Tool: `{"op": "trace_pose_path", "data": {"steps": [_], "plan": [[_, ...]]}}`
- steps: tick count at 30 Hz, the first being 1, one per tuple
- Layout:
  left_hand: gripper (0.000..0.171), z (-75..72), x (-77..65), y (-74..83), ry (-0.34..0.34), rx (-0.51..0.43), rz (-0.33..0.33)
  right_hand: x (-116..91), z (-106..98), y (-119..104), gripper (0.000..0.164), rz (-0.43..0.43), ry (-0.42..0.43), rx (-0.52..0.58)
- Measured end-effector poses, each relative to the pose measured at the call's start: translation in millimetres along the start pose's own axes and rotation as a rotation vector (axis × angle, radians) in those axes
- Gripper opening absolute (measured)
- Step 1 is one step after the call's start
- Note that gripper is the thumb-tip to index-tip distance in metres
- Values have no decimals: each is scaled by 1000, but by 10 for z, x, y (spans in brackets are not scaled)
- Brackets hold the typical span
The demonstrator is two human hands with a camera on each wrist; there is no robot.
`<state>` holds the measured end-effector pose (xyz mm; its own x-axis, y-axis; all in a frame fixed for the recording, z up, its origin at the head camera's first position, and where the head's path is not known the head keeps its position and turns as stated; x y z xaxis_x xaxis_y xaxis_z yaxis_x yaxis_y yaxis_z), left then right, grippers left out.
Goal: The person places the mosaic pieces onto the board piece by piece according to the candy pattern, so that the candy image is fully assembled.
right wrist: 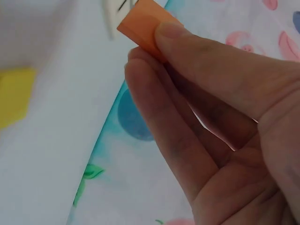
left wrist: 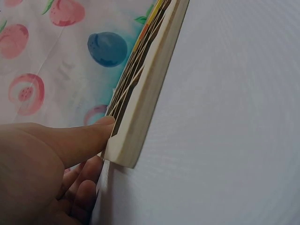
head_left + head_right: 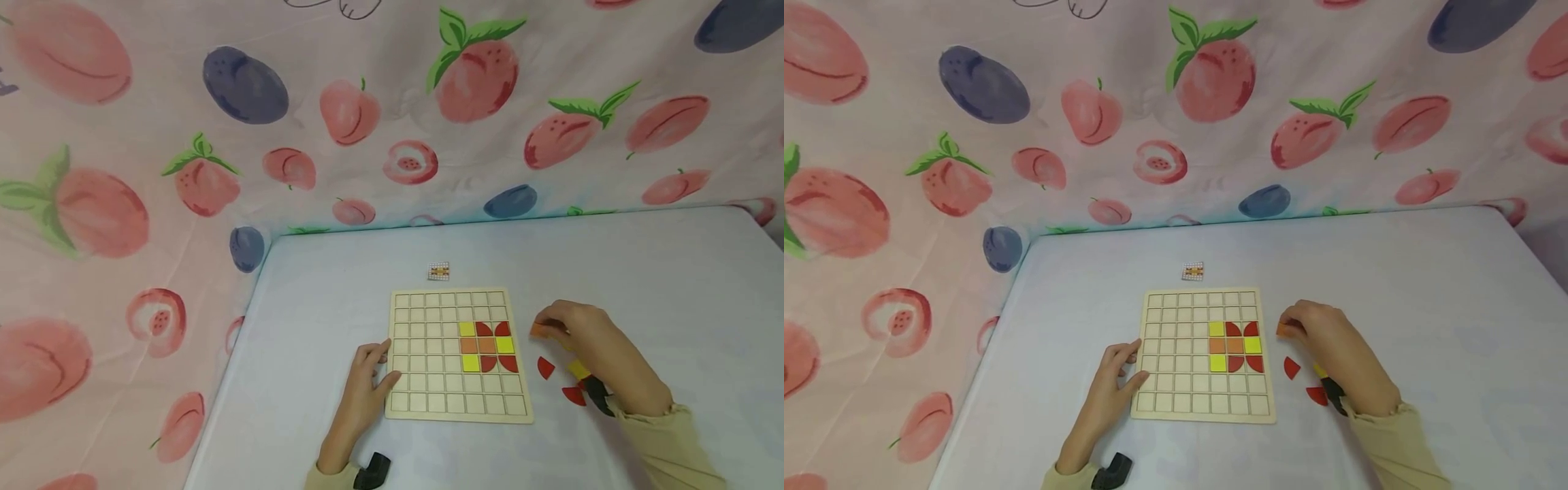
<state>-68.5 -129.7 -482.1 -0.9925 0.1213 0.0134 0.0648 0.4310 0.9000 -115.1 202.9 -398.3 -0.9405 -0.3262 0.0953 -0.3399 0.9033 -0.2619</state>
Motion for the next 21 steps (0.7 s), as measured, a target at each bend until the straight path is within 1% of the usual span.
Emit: {"op": "trace_pose_path", "data": {"steps": [2, 5, 11, 14, 21], "plan": [[57, -1, -2, -9, 3, -2, -2, 33, -7, -65, 10, -18, 13, 2], [57, 0, -4, -15, 8, 1, 7, 81, 1, -153, 9, -31, 11, 23], [57, 5, 2, -29, 13, 5, 7, 166, 56, -304, 9, -44, -18, 50], [57, 7, 8, -31, 13, 3, -2, 193, 82, -376, 10, -64, -16, 52], [57, 1, 1, -13, 18, 5, 9, 251, 158, -537, 10, -115, -2, 50]]}}
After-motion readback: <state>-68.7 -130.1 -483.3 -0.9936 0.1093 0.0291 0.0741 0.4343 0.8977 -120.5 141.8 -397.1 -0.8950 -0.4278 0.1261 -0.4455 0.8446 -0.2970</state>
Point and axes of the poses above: each hand's wrist, its own x-axis towards the middle knuckle, its own z-axis out of the palm, y = z × x, the point moved 5 cm from there along x, towards the middle knuckle, and after that the axes turned 12 degrees about -x, right-handed, at the moved point
